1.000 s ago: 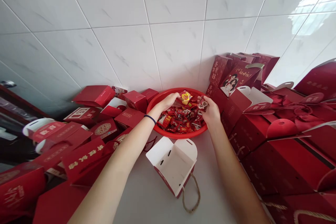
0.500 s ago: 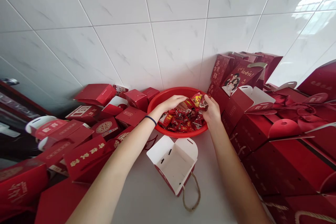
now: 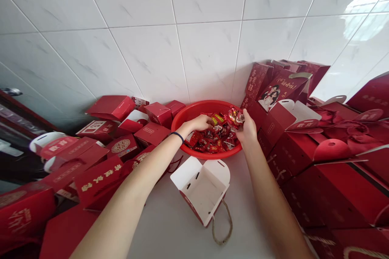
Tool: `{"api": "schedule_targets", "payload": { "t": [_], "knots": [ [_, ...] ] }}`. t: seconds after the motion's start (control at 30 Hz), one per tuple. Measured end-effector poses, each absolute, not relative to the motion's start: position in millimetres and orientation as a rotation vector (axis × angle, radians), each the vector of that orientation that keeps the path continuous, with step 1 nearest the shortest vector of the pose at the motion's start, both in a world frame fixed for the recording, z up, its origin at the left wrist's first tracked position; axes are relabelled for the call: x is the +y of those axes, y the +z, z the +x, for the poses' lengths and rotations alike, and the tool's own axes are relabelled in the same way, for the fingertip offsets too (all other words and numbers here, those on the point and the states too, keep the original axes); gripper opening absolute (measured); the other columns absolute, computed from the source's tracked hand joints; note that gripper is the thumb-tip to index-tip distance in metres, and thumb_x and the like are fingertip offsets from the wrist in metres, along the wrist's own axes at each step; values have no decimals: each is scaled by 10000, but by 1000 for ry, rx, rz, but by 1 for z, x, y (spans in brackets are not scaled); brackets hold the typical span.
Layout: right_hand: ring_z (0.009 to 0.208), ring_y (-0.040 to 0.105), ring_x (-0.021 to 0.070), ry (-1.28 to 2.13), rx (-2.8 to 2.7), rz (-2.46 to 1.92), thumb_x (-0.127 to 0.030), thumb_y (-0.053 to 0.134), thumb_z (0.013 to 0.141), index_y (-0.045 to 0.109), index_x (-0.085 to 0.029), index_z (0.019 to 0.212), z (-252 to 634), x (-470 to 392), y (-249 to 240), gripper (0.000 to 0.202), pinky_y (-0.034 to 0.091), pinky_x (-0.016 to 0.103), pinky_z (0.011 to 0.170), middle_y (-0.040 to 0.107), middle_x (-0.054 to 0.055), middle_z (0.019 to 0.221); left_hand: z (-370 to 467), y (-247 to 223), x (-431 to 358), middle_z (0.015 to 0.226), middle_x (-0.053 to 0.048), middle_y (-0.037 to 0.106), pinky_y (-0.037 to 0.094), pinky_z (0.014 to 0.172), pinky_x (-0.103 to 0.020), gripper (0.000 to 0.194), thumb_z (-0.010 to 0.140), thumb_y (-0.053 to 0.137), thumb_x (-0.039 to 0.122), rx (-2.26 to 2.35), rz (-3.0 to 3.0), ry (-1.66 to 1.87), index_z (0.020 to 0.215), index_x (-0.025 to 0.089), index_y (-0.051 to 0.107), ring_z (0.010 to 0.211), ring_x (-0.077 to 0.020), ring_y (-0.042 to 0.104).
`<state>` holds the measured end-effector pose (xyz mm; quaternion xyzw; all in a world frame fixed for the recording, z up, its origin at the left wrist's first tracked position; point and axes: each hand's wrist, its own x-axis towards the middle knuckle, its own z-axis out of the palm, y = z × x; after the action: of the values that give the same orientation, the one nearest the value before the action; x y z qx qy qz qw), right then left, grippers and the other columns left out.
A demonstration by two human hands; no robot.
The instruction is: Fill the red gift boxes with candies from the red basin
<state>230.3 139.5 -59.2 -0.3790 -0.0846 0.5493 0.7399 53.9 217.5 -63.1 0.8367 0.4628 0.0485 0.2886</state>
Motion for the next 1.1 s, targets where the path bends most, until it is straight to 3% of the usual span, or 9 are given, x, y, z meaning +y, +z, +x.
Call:
{"api": "schedule_targets", "payload": {
  "t": [0.17,0.33,0.53,0.7,0.83,1.1],
  "knots": [
    [523,646,129,1267,-147,-766,-246,614,857,608,-196,774,231,140,-56,97,528,233,484,690,-41,638,61,-65,222,918,-36,765,505,767,-269,207,795,657,324,1250,2271,23,941,214,753,828,-222,681],
    [503,626,131,1269,-122,-772,-186,551,831,609,-188,740,232,138,-54,108,538,252,492,675,-40,614,60,-59,219,1088,-56,759,503,794,-274,302,844,582,310,1290,2280,-47,1082,217,743,896,-226,685],
    [511,627,127,1273,-146,-747,-172,571,795,598,-193,719,232,140,-55,83,577,262,568,668,-41,606,60,-53,213,1129,-70,757,510,795,-254,340,821,671,420,1309,2299,-117,1066,193,740,962,-243,697],
    [523,637,135,1266,-163,-738,-186,593,780,603,-195,722,233,142,-59,59,567,255,546,669,-37,608,62,-56,211,1064,-55,769,525,772,-240,366,675,800,295,1356,2325,-67,1025,203,748,940,-247,708],
    [524,640,136,1255,-170,-732,-183,604,769,592,-198,716,232,142,-59,56,554,249,522,667,-42,607,59,-55,210,1036,-50,770,535,798,-241,292,709,750,176,1394,2347,142,1000,194,759,935,-233,711],
    [528,642,131,1239,-174,-736,-167,591,754,595,-198,723,231,140,-56,44,509,222,471,668,-45,610,48,-55,218,1163,-70,752,538,876,-273,413,707,741,115,1485,2233,600,1114,185,738,1017,-227,700]
  ]
}}
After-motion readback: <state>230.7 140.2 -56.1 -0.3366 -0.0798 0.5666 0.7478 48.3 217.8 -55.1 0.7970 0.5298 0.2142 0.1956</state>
